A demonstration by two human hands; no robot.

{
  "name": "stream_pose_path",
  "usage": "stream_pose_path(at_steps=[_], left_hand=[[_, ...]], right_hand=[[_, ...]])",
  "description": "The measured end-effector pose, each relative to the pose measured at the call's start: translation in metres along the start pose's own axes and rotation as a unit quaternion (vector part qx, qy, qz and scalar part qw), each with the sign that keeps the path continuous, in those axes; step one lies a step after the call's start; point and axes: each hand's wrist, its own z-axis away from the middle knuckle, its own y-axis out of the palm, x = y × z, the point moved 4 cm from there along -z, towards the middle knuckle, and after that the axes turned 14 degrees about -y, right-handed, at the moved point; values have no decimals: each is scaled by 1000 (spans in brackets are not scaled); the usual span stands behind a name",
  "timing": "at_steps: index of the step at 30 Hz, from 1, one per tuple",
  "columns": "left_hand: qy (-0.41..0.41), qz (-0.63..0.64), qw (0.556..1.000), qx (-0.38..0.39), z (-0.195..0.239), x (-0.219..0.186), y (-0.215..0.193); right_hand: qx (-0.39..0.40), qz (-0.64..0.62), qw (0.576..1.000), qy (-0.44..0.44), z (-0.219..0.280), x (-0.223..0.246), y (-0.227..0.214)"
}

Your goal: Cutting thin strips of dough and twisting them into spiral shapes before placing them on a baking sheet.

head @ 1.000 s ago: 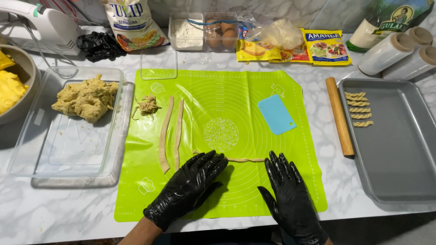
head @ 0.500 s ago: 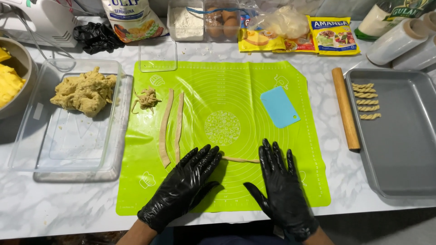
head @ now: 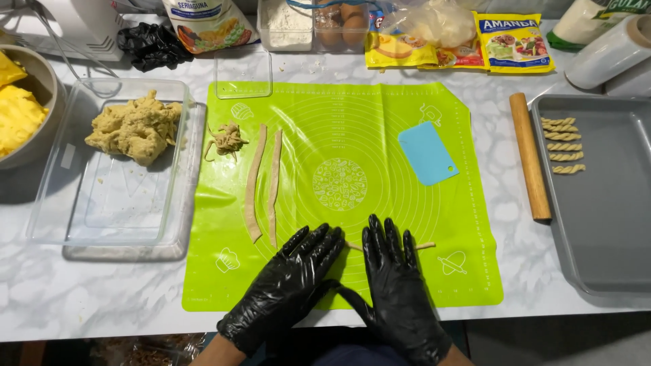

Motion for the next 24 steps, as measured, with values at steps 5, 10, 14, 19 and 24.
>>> stream_pose_path(at_steps=[5, 10, 14, 19, 24], left_hand=[[40, -1, 998, -42, 23, 1, -15], [35, -15, 999, -23, 20, -5, -8], [-27, -5, 999, -45, 26, 5, -3], [-56, -86, 992, -73, 8, 5, -6], [-40, -68, 994, -72, -23, 12, -14]], right_hand=[[-4, -15, 1000, 3, -1, 4, 5], [-5, -32, 999, 13, 22, 3, 12], [-55, -115, 989, 80, 61, -34, 23], [-92, -245, 954, 145, 87, -55, 31], [-188, -111, 972, 83, 57, -82, -4]])
